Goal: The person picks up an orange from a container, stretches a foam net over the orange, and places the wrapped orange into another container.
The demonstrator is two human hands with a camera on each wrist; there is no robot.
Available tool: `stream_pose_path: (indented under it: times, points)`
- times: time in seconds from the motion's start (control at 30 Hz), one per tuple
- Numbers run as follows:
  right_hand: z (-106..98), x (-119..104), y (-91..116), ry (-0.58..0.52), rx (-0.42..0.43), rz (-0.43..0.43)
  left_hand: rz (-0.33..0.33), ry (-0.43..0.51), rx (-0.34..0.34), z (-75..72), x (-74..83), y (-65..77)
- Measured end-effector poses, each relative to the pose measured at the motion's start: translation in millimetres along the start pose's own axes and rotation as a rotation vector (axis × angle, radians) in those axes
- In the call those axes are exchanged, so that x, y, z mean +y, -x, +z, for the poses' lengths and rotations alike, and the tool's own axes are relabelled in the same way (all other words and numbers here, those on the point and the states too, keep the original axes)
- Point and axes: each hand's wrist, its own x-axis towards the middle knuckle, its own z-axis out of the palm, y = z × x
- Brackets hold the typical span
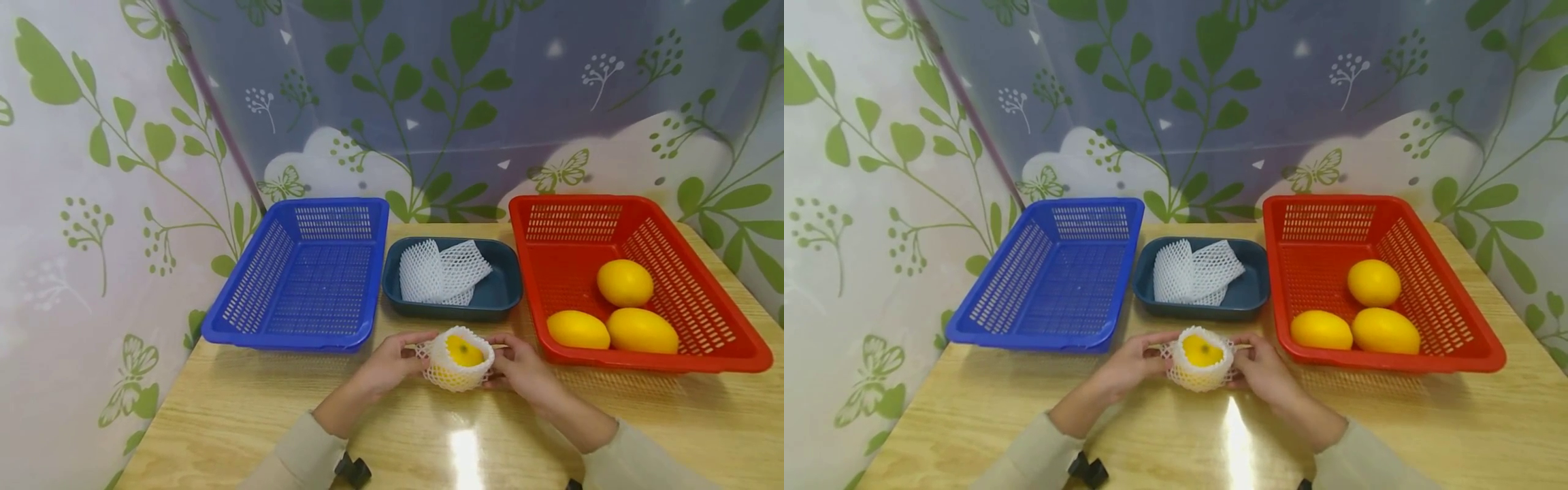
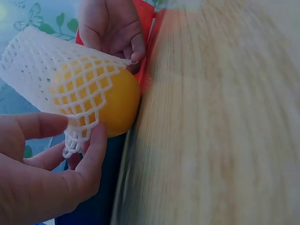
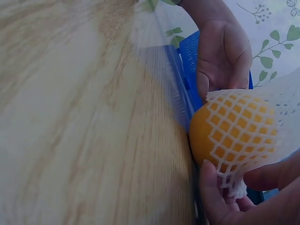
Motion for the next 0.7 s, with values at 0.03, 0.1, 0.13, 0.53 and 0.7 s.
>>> stream_pose_path:
  times: [0.03, 0.1, 0.13, 0.53, 0.7]
  points:
    - [-0.1, 0.3, -0.2, -0.007, -0.005, 0.001, -0.010, 0.021, 0.001, 0.5, 0.2, -0.1]
    - [-0.2, 0.5, -0.4, -0.021, -0.013, 0.004, -0.029, 0.069, -0.001, 1.2, 0.3, -0.5]
    - [-0.3, 0.6, -0.4, -0.029, -0.017, 0.006, -0.032, 0.083, -0.005, 1.5, 0.5, -0.7]
    - [-3.2, -7.2, -0.7, -0.120, -0.148, 0.056, -0.006, 0.080, -0.114, 0.0, -2.9, -0.2]
    - [-2.8, -7.0, -0.9, -0.106, -0.222, 0.032, -0.025, 0.112, -0.134, 0.4, -3.6, 1.2]
